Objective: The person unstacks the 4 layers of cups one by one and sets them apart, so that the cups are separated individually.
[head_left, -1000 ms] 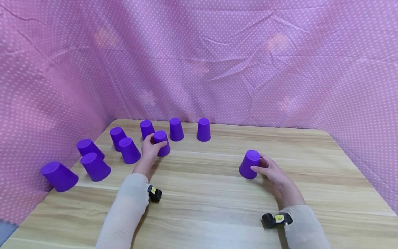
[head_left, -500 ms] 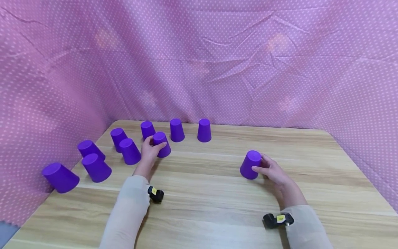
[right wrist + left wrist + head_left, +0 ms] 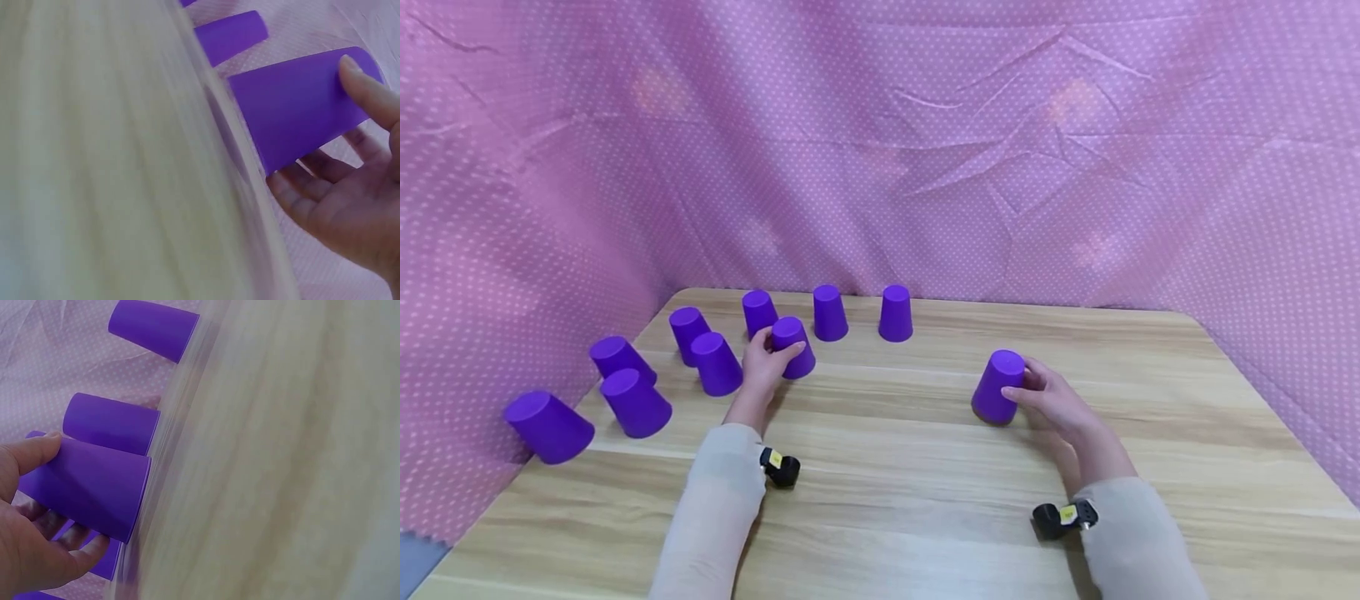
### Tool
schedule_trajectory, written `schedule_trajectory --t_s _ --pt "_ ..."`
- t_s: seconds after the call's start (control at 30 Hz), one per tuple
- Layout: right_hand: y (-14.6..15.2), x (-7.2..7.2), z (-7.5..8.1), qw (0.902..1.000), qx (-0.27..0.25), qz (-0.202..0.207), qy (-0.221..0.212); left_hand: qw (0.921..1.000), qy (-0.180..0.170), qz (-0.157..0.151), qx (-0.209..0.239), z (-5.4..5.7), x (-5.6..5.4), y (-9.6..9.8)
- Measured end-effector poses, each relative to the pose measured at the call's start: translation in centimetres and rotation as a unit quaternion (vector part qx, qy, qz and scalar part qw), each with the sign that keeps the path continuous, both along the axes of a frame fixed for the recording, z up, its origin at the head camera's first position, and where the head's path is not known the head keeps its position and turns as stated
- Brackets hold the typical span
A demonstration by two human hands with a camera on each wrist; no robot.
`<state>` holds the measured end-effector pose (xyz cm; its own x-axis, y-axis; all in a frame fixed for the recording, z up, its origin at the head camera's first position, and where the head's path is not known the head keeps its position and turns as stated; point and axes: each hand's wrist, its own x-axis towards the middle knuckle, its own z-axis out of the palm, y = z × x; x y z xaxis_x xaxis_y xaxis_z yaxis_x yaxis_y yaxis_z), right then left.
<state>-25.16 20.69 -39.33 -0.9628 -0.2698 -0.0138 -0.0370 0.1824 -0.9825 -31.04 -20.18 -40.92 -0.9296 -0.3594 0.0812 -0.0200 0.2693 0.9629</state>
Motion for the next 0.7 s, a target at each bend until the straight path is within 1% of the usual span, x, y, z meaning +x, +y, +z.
schedule_trajectory --t_s 0.07,0.13,0.23,0.27,0.33,0.43,0.47,0.5,0.57,0.67,0.7 --pt "-0.7 -0.3 0.4 1.0000 -0.002 0.004 0.008 1.0000 -0.002 0.001 0.007 1.1 1.0 0.5" --pt "-1.6 -0.6 0.7 0.9998 -0.012 0.003 0.013 1.0000 -0.001 0.003 0.009 1.6 1.4 0.7" --pt "-3.1 -1.3 1.1 0.9996 -0.019 -0.003 0.020 0.9999 -0.002 0.002 0.011 1.9 1.6 0.7" --pt "-3.7 -1.5 1.3 0.9996 -0.020 -0.008 0.020 0.9999 -0.005 0.003 0.014 1.9 1.5 0.7" --pt "-4.7 -2.0 1.5 0.9994 -0.024 -0.015 0.022 0.9998 -0.008 0.004 0.019 1.4 1.1 0.5" --pt "-6.3 -2.6 1.9 0.9992 -0.022 -0.023 0.027 1.0000 -0.003 0.008 0.000 -0.2 -0.1 -0.1" --pt "-6.9 -2.9 2.1 0.9990 -0.022 -0.024 0.031 0.9999 -0.005 0.010 -0.003 -0.5 -0.3 -0.2" --pt "-7.5 -3.1 2.2 0.9989 -0.022 -0.024 0.034 0.9999 -0.008 0.009 -0.002 -0.4 -0.2 -0.2" --pt "-8.6 -3.4 2.5 0.9987 -0.021 -0.026 0.037 0.9999 -0.011 0.008 -0.002 0.1 0.1 0.0" --pt "-10.3 -3.9 2.7 0.9984 -0.028 -0.024 0.041 0.9996 -0.022 0.004 0.020 1.7 1.4 0.6" --pt "-10.8 -4.0 2.7 0.9985 -0.031 -0.025 0.039 0.9995 -0.019 0.004 0.023 1.8 1.5 0.7"
